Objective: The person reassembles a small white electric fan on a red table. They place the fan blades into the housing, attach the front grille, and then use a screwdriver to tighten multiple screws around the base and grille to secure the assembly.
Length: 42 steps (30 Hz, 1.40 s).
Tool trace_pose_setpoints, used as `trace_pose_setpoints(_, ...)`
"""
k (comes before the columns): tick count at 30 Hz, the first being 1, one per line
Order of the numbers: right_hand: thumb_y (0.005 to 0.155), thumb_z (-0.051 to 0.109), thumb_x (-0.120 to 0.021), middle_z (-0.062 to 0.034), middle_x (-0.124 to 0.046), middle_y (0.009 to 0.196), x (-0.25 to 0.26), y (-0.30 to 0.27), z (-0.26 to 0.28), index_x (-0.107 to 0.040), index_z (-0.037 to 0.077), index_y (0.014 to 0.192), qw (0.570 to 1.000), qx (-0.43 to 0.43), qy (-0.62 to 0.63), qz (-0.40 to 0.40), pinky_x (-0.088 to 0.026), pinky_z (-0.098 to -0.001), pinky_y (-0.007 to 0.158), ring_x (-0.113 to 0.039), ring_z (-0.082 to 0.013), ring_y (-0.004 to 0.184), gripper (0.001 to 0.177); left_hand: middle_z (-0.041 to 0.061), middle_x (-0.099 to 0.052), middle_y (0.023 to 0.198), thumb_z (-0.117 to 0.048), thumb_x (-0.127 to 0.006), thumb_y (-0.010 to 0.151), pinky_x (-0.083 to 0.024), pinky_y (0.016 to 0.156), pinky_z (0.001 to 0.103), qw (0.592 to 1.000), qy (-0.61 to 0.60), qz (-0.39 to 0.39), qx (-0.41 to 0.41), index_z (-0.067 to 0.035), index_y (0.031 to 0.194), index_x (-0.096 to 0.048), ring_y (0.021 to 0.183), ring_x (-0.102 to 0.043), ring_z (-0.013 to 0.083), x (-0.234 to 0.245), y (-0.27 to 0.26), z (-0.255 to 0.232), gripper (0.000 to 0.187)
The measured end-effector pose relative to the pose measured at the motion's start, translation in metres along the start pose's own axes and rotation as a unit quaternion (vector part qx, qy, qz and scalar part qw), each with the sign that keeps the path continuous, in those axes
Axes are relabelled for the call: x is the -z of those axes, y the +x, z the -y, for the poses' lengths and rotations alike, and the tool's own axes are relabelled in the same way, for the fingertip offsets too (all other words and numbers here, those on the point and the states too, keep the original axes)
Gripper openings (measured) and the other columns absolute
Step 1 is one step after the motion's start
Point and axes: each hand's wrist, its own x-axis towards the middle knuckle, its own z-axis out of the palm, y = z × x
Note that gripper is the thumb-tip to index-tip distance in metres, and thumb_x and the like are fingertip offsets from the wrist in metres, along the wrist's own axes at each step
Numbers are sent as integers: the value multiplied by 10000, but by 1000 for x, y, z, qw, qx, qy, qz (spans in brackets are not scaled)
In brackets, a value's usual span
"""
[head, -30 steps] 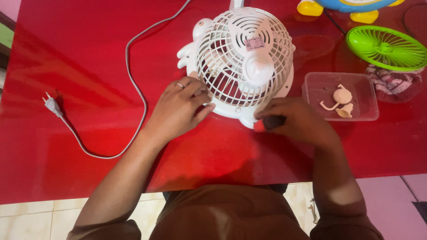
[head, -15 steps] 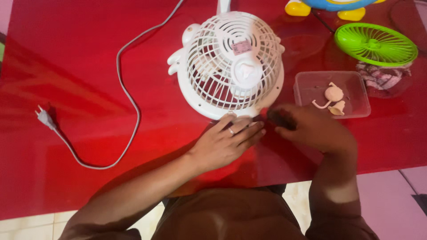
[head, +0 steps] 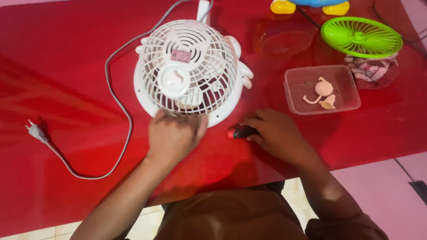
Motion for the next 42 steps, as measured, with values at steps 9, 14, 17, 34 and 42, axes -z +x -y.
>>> trace_pose_setpoints(9, 818, 152, -774, -120, -732, 1097, 35, -5, -63, -753, 83, 1035, 985, -70, 22, -153, -524, -446, 830, -672, -319, 995, 228, 60, -675, 849, -194, -759, 880, -517, 740, 377, 986, -127, -29, -109, -73, 865, -708, 782, -658, 233, -3, 1, -31, 132)
trace_pose_setpoints(14, 798, 127, -760, -154, -740, 937, 47, 11, -125, -758, 54, 1011, 981, -147, 7, -127, -564, -407, 753, -740, -278, 836, 225, 37, -645, 955, -193, -800, 862, -483, 794, 377, 982, -105, -85, -129, -96, 899, -700, 936, -614, 224, -4, 3, -27, 144)
trace_pose_setpoints(17, 765, 134, -744, -164, -739, 925, 24, 21, -139, -749, 41, 986, 986, -103, 28, -129, -551, -431, 731, -727, -309, 845, 240, 54, -636, 999, -162, -826, 857, -463, 802, 381, 983, -115, -113, -83, -93, 963, -713, 947, -597, 238, 0, 5, -15, 169)
trace_pose_setpoints(34, 781, 226, -810, -167, -725, 824, 23, 8, -154, -748, 13, 887, 978, -142, -35, -148, -540, -408, 674, -708, -299, 725, 246, 52, -587, 1191, -169, -854, 856, -370, 1031, 445, 969, -141, -202, -8, -152, 1114, -709, 1217, -517, 290, -1, 3, 20, 296)
trace_pose_setpoints(42, 809, 155, -796, -74, -722, 817, 51, 15, -68, -757, 56, 908, 983, -22, 85, -161, -529, -317, 676, -698, -179, 728, 145, 151, -450, 1433, -293, -869, 907, -315, 1151, 523, 969, -118, -199, 81, -135, 1327, -636, 1378, -359, 355, -2, 6, 28, 506)
